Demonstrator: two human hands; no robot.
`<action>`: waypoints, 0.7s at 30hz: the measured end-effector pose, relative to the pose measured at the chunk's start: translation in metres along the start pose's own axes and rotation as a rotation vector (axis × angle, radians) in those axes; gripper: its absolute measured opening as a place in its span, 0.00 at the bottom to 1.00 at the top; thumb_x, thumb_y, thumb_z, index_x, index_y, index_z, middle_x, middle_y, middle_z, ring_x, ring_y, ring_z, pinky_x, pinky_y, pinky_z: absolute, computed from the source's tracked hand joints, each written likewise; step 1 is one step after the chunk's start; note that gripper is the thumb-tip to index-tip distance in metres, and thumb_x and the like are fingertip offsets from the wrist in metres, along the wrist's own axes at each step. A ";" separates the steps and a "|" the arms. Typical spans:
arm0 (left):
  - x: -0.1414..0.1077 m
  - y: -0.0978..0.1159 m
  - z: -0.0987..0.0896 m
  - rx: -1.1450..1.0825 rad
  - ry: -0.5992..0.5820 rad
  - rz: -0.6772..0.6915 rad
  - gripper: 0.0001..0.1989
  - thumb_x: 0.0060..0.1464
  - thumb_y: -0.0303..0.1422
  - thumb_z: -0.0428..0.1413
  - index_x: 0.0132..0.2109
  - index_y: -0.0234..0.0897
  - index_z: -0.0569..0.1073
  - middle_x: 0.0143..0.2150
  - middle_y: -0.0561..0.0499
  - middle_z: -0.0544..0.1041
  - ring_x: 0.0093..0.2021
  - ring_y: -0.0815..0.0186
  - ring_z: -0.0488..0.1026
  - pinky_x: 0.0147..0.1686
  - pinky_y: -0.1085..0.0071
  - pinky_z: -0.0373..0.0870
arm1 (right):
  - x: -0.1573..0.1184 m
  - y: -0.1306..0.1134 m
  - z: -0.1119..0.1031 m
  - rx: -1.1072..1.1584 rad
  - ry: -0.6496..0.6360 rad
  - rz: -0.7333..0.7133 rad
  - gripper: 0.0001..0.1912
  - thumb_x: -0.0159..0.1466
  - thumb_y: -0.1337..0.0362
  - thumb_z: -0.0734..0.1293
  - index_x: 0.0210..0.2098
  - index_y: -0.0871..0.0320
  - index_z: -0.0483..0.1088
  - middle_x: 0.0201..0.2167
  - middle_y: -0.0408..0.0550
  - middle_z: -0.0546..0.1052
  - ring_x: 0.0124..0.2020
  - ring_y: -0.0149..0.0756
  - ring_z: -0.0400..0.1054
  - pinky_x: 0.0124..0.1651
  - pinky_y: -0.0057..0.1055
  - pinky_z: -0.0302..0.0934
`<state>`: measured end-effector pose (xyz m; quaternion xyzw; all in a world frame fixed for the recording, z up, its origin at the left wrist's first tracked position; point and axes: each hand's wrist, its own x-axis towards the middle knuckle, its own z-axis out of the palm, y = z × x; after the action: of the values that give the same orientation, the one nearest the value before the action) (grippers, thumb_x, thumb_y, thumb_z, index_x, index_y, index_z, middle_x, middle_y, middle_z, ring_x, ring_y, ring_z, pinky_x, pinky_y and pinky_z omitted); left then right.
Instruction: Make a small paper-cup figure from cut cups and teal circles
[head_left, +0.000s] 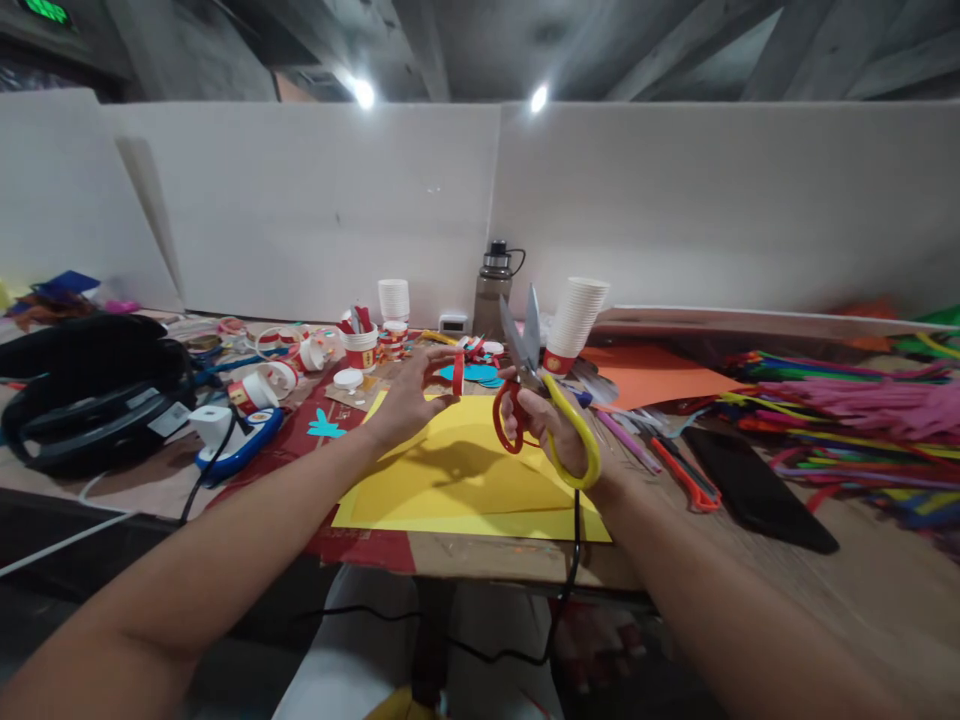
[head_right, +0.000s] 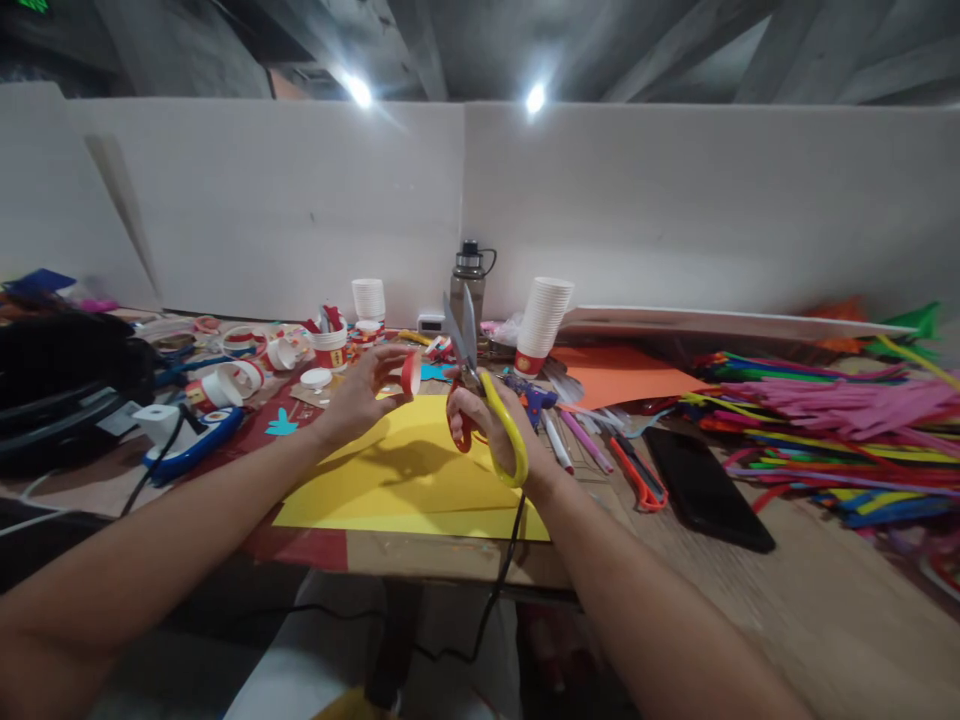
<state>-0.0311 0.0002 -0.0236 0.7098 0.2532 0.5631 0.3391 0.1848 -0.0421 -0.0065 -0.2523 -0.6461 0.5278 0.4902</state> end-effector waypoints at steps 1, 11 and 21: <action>-0.001 0.000 0.001 0.003 -0.011 0.022 0.25 0.48 0.24 0.62 0.54 0.42 0.67 0.60 0.41 0.68 0.58 0.58 0.68 0.50 0.64 0.70 | 0.001 0.001 -0.001 -0.011 0.051 -0.005 0.20 0.64 0.52 0.65 0.51 0.55 0.63 0.27 0.39 0.67 0.24 0.28 0.63 0.24 0.25 0.60; -0.005 0.009 0.010 -0.134 -0.107 0.112 0.26 0.42 0.22 0.66 0.50 0.39 0.72 0.58 0.41 0.69 0.59 0.57 0.68 0.59 0.61 0.65 | 0.007 0.005 -0.002 -0.125 0.241 0.045 0.23 0.56 0.55 0.72 0.46 0.55 0.62 0.27 0.38 0.67 0.24 0.29 0.65 0.21 0.25 0.61; -0.008 0.013 0.015 -0.643 -0.157 -0.339 0.22 0.53 0.40 0.61 0.53 0.36 0.70 0.47 0.41 0.78 0.43 0.60 0.78 0.41 0.66 0.74 | 0.004 0.002 0.004 -0.038 0.180 0.085 0.22 0.57 0.48 0.70 0.40 0.56 0.64 0.24 0.39 0.69 0.23 0.30 0.66 0.23 0.27 0.63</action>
<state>-0.0188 -0.0172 -0.0208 0.5560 0.1504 0.4937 0.6516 0.1789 -0.0395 -0.0070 -0.3354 -0.5980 0.5110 0.5185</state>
